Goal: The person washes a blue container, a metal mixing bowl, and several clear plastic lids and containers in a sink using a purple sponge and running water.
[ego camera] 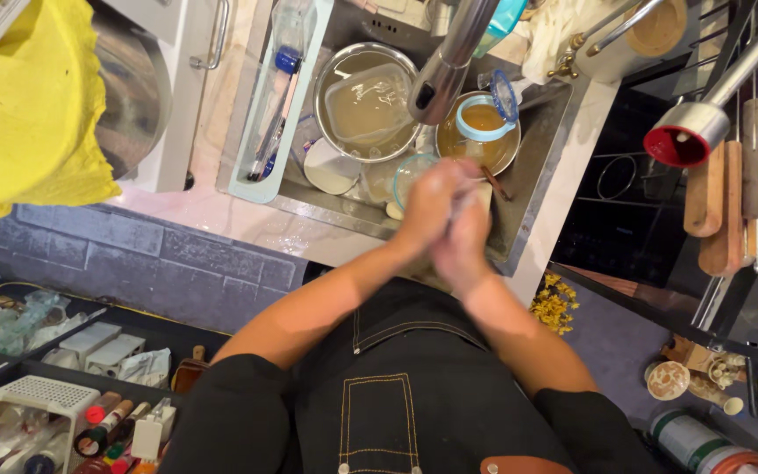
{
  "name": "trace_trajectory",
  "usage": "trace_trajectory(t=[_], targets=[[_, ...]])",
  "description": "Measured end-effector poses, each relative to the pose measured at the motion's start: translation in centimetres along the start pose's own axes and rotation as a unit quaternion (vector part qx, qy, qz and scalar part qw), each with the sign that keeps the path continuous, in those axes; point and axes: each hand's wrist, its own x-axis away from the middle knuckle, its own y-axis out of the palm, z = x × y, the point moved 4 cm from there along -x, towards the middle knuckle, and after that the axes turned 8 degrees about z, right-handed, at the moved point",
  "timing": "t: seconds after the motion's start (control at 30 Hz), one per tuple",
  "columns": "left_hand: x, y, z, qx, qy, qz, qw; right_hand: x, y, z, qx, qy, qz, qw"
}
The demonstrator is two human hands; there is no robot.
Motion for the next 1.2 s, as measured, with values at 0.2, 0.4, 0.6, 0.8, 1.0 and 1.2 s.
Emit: trace_trajectory(t=[0.2, 0.4, 0.6, 0.8, 1.0, 1.2], targets=[[-1.7, 0.2, 2.5, 0.03, 0.094, -0.03, 0.995, -1.2, 1.1, -2.5, 0.289, -0.209, 0.068, 0.932], [-1.6, -0.9, 1.9, 0.143, -0.159, 0.081, 0.974, -0.2, 1.5, 0.5, 0.209, -0.032, 0.003, 0.977], [-1.2, -0.4, 2.6, 0.028, 0.019, 0.009, 0.999, -1.6, -2.5, 1.9, 0.052, -0.009, 0.127, 0.991], [-0.7, -0.8, 0.1, -0.006, 0.055, -0.014, 0.998, -2.8, -2.4, 1.0, 0.125, -0.12, 0.1, 0.98], [-2.4, -2.7, -4.0, 0.036, -0.022, 0.086, 0.995, -1.1, 0.7, 5.0, 0.146, 0.022, 0.03, 0.989], [-2.6, -2.7, -6.2, -0.019, 0.071, -0.001, 0.997, -3.4, -1.3, 7.0, 0.169, -0.057, 0.094, 0.979]])
